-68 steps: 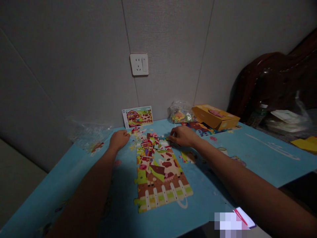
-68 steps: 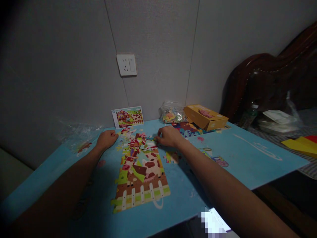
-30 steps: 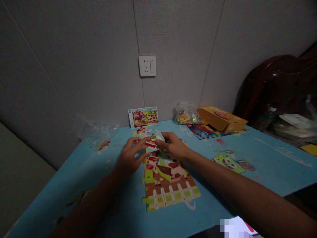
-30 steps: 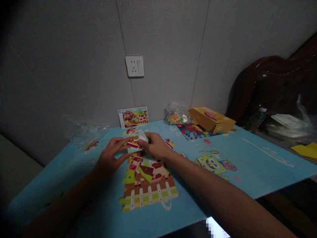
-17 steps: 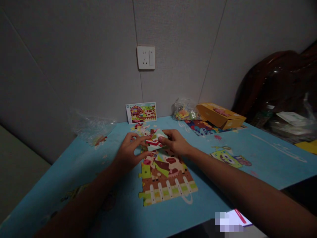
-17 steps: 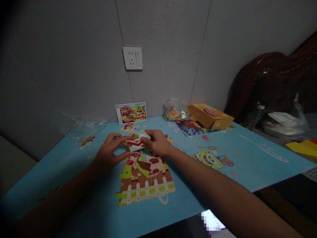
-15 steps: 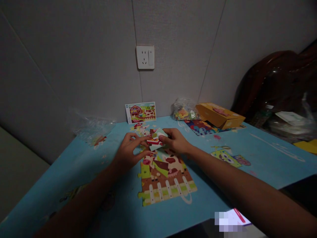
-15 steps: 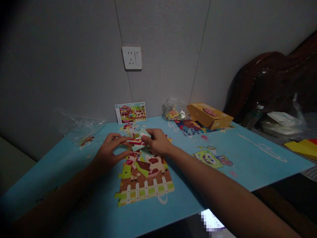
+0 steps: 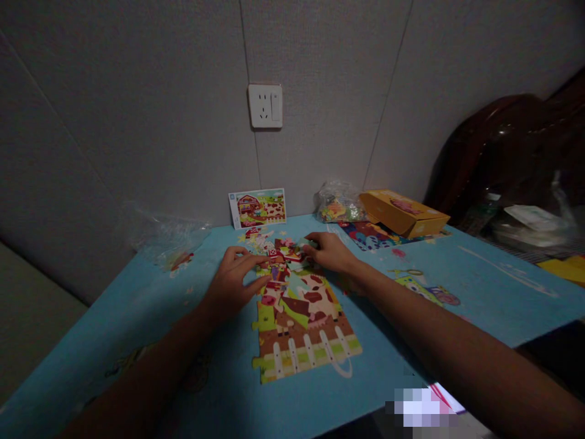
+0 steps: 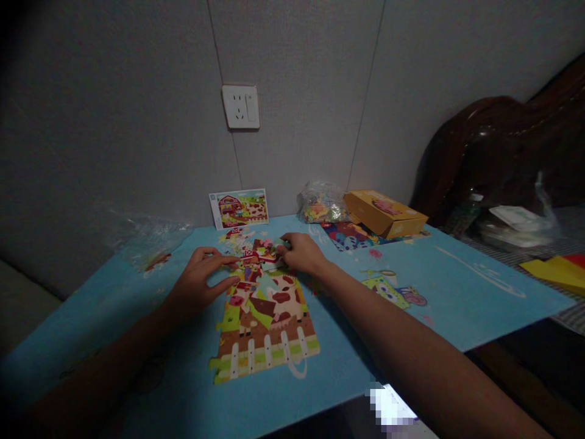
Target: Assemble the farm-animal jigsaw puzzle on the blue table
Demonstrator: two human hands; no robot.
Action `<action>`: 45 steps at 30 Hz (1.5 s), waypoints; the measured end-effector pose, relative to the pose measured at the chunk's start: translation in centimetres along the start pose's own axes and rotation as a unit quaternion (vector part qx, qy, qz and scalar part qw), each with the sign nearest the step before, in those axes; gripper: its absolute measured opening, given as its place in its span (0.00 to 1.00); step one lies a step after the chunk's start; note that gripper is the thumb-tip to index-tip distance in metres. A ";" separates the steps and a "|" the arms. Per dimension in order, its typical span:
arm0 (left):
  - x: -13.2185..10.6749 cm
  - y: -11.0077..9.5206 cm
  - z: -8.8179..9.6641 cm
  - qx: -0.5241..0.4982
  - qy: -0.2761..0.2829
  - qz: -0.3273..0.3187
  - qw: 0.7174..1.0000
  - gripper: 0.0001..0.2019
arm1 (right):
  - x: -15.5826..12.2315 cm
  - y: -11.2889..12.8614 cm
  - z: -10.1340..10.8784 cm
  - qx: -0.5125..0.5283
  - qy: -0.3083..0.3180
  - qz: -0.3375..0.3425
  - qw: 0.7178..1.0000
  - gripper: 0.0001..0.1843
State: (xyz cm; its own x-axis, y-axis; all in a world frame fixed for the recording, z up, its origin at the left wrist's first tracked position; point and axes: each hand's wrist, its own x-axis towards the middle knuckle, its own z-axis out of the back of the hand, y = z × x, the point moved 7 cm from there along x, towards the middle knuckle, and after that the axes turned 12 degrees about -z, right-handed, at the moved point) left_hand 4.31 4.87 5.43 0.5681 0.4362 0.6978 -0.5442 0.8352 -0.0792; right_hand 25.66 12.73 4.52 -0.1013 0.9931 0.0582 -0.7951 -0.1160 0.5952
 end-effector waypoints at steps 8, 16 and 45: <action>0.4 -1.1 -0.2 0.018 -0.001 -0.024 1.000 0.34 | -3.1 4.2 -2.3 0.218 0.093 0.105 0.966 0.17; 0.3 -0.7 0.5 0.050 -0.022 -0.036 0.998 0.25 | -3.5 4.6 -2.9 0.226 0.099 0.127 0.961 0.27; -0.8 3.4 2.1 0.147 -0.002 0.045 0.988 0.24 | -2.2 2.8 -2.1 0.110 0.023 0.090 0.990 0.13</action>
State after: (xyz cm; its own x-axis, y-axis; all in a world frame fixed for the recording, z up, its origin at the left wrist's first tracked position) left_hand 0.71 6.63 6.14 0.5075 0.5024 0.7000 -0.7485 0.6595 0.0693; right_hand 22.40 10.18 4.33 -0.2599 0.9545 0.1464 -0.6123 -0.2801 0.7393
